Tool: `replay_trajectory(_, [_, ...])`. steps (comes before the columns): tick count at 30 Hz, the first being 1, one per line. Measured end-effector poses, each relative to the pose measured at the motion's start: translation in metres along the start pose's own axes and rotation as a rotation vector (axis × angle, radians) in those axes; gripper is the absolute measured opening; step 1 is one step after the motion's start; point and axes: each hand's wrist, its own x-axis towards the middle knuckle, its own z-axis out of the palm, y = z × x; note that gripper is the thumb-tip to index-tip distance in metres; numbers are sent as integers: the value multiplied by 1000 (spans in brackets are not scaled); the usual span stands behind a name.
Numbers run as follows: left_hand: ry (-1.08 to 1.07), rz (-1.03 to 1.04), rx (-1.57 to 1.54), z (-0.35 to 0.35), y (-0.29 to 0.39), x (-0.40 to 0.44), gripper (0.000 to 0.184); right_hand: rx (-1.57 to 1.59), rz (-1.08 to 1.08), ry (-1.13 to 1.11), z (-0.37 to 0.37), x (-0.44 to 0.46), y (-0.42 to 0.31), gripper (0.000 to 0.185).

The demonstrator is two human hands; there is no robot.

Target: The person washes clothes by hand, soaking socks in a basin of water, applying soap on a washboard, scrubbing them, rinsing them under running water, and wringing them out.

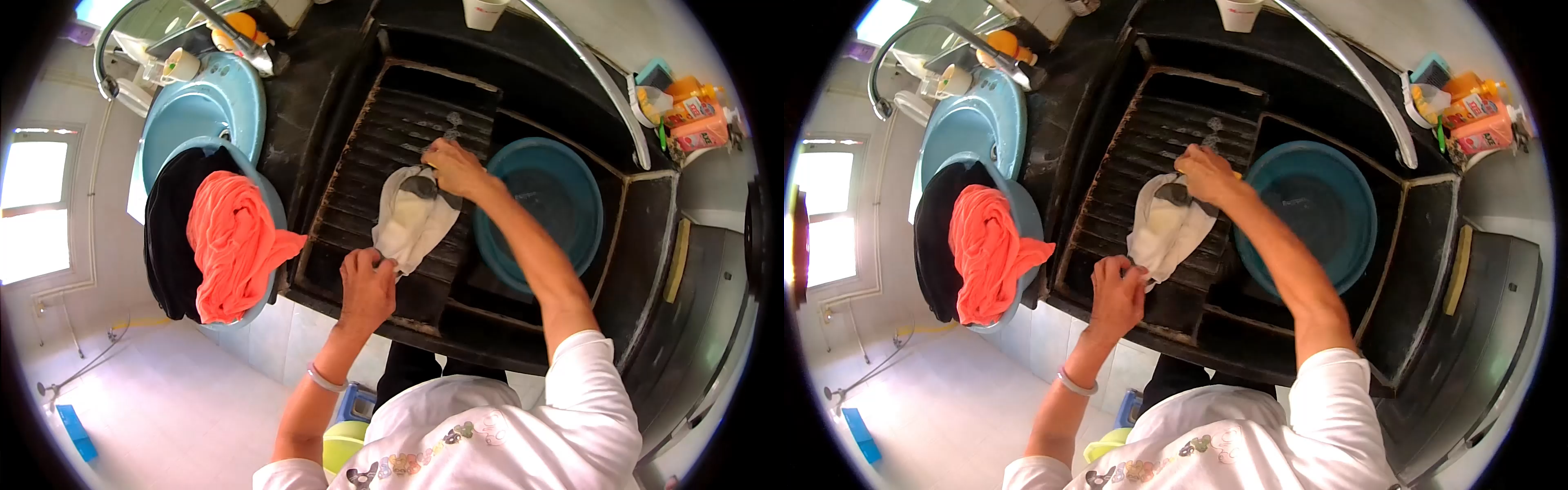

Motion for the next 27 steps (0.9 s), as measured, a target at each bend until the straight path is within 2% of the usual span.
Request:
replay_trajectory(1, [12, 38, 118, 2, 12, 4, 26, -86, 52, 108, 11, -7, -3, 21])
replay_trajectory(3, [-17, -31, 82, 22, 9, -4, 26, 89, -52, 470, 45, -18, -25, 19])
replay_trajectory(4, [-34, -65, 68, 32, 5, -8, 26, 19, -129, 506, 57, -29, -44, 15])
replay_trajectory(5, [-20, -61, 67, 38, 1, -12, 26, -251, -160, 243, 83, -33, -57, 13])
replay_trajectory(7, [9, -51, 69, 41, -5, -14, 25, -20, -558, 284, 99, -52, -64, 15])
replay_trajectory(9, [-25, -57, 80, 44, -6, -11, 24, -306, -306, 281, 102, -10, -41, 18])
replay_trajectory(10, [-36, -53, 86, 43, -6, -7, 24, -103, -169, 421, 96, 14, -32, 19])
replay_trajectory(12, [-34, -59, 84, 39, -7, 2, 24, -252, -51, 570, 98, 47, -7, 23])
replay_trajectory(15, [-84, -119, 83, 37, -2, 0, 25, -363, 81, 563, 75, 51, 13, 26])
replay_trajectory(16, [-94, -146, 85, 36, 0, 1, 25, -280, 110, 561, 66, 44, 20, 28])
replay_trajectory(17, [-39, -53, 160, 34, 5, 3, 25, -200, 135, 558, 53, 36, 29, 29])
replay_trajectory(19, [64, 142, 312, 30, 15, 7, 26, -88, 332, 225, 19, 6, 33, 26])
replay_trajectory(21, [15, 64, 265, 46, 6, 3, 24, -19, 507, -7, 13, -21, 42, 19])
replay_trajectory(22, [-11, 30, 243, 53, 4, 4, 23, 16, 475, -18, 16, -33, 40, 18])
replay_trajectory(24, [28, 131, 339, 56, -3, 9, 21, 90, 417, -39, 23, -58, 37, 17])
replay_trajectory(27, [54, 221, 393, 56, -2, 13, 16, 75, 327, 81, 38, -71, 37, 18])
